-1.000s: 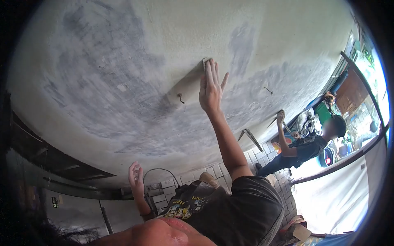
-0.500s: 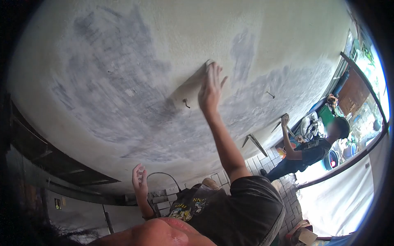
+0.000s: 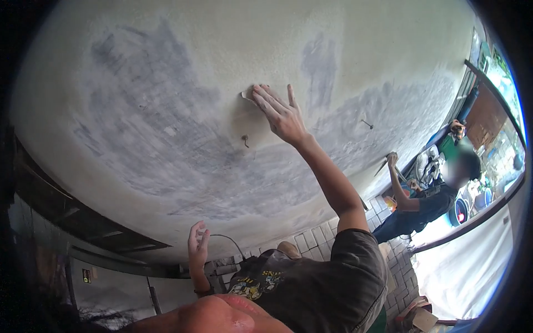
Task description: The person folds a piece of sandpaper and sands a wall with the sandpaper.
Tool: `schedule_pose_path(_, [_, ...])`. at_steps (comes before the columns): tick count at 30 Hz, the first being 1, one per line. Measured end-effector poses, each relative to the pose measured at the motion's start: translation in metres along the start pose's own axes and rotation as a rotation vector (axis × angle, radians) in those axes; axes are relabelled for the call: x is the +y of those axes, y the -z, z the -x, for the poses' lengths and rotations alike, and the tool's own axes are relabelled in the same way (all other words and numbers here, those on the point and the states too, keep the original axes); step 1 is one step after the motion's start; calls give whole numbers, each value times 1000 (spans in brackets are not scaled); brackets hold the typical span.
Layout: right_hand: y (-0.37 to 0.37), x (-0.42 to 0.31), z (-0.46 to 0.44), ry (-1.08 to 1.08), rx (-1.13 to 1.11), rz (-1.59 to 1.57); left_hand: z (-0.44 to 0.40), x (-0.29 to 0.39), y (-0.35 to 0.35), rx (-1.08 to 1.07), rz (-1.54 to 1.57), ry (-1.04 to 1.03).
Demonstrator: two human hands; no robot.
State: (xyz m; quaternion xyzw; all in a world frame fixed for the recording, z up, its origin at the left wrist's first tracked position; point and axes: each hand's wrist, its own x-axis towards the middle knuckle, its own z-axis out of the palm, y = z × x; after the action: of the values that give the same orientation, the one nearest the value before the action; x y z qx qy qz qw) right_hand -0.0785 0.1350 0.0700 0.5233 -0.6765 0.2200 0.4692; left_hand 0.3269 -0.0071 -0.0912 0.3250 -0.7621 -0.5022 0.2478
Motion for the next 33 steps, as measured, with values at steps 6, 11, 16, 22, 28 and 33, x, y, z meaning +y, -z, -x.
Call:
schedule_pose_path(6, [-7,-29,-36,209,-143,-59,-15,12,-29,-49,-80,-114])
schedule_pose_path(11, [-27,-36,-55,494,-104,107,-20,13,-40,-98,-145,-196])
schedule_pose_path(16, [-43,-60,-78,520,-107,80,-33,13,-66,-191,-166,-133])
schedule_pose_path(22, [-42,-45,-71,562,-118,179,-52,66,-119,-257,-275,-327])
schedule_pose_path(28, [-30,32,-32,608,-103,159,-54,88,-130,-163,-280,-292])
schedule_pose_path(33, [-1,105,23,598,-199,142,-43,61,-109,13,-296,-221])
